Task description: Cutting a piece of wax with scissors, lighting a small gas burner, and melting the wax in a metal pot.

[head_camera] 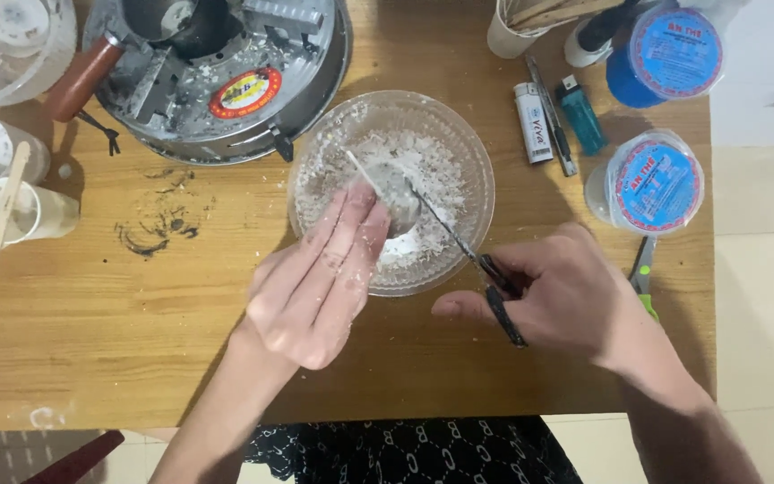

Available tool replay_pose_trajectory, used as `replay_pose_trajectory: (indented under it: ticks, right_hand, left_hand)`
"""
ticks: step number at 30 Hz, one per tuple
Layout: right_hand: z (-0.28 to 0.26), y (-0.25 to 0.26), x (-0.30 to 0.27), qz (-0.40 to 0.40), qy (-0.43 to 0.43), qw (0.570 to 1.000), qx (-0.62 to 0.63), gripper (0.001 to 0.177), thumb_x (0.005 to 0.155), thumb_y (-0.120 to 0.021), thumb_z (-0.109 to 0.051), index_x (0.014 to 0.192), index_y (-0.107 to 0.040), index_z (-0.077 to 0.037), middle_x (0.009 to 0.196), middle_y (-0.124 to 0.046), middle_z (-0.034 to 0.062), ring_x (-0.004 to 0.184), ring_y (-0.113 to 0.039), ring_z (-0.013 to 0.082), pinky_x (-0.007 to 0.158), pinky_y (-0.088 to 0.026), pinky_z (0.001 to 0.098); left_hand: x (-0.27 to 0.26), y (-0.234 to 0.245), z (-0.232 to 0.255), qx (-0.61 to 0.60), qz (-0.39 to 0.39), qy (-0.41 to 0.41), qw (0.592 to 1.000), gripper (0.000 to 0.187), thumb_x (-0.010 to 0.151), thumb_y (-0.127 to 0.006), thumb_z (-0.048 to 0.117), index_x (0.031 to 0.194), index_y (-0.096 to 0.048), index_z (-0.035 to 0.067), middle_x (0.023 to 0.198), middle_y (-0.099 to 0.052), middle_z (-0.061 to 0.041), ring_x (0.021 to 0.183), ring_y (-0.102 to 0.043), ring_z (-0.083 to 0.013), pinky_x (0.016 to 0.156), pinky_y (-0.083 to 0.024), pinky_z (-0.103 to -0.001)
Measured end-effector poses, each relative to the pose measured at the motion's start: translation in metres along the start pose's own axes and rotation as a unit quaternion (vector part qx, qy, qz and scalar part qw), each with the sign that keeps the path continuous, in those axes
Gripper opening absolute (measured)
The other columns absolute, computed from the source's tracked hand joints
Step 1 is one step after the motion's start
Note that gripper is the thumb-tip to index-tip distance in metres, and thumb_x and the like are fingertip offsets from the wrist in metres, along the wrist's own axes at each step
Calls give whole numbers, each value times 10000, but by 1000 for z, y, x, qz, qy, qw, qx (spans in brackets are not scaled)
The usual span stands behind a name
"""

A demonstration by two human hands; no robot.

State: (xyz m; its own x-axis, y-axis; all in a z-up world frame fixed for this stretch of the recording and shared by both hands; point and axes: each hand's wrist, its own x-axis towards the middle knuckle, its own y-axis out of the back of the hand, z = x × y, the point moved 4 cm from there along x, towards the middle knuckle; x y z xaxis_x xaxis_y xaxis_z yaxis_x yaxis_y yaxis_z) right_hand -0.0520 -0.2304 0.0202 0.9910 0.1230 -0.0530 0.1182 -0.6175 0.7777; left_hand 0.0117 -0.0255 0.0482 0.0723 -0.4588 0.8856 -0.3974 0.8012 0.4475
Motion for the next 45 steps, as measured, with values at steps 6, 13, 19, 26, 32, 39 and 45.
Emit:
replay_pose_trajectory:
  ticks: [6,13,19,26,32,39,45]
  right_hand:
    - [4,-7,-8,-11,-101,995,18,792,739,-931,-530,522,-316,-80,519,-212,-10,545,-204,145,464,-187,346]
    - [9,-8,-17,-16,-143,989,17,840,706,-975,-518,512,-287,-76,497,-189,-13,514,-194,122,454,-169,333]
    - [0,19,-13,89,-70,984,-136,636,708,-921,-598,556,-488,-157,442,-464,-74,447,-358,71,433,-297,286]
    - [9,38,-9,52,-84,918,-384,747,844,-708,-861,593,-494,-191,458,-496,-11,468,-497,216,448,-345,367]
    - [-2,60,24,-203,-244,810,-493,715,780,-439,-989,851,-702,-328,745,-746,7,818,-746,304,642,-558,407]
    - [-34,80,41,-231,-240,798,-502,463,902,-471,-548,722,-716,-199,718,-724,1,718,-723,247,600,-520,355]
    - [-31,70,53,-231,-235,815,-476,706,794,-550,-907,882,-763,-239,895,-770,37,1050,-690,306,746,-585,434]
  left_hand:
    - [-8,-2,-2,0,-32,8,999,210,874,-917,-133,1003,-756,-96,1040,-751,-253,892,-839,-275,718,-702,-260]
    - [-29,2,-3,-132,-62,111,983,244,920,-817,-136,1125,-685,-148,1089,-747,-284,998,-807,-380,868,-704,-365]
    - [-31,6,-11,-159,-96,169,968,265,976,-775,-44,1198,-662,-133,1165,-735,-262,1044,-801,-351,884,-701,-362]
    - [-33,-4,-19,-127,-253,211,936,354,985,-740,55,1310,-640,-42,1200,-742,-275,803,-772,-272,717,-662,-403]
    - [-15,-4,-23,-30,-268,154,951,396,926,-662,-90,1320,-620,-97,1225,-728,-277,974,-749,-315,802,-644,-397]
    - [-4,-11,-22,40,-356,64,931,551,709,-797,-143,1231,-666,-23,1183,-756,-173,1027,-759,-249,614,-676,-325]
    - [2,5,-26,7,-315,92,945,258,908,-663,-39,1162,-673,-84,1177,-741,-216,1306,-610,-374,882,-631,-415]
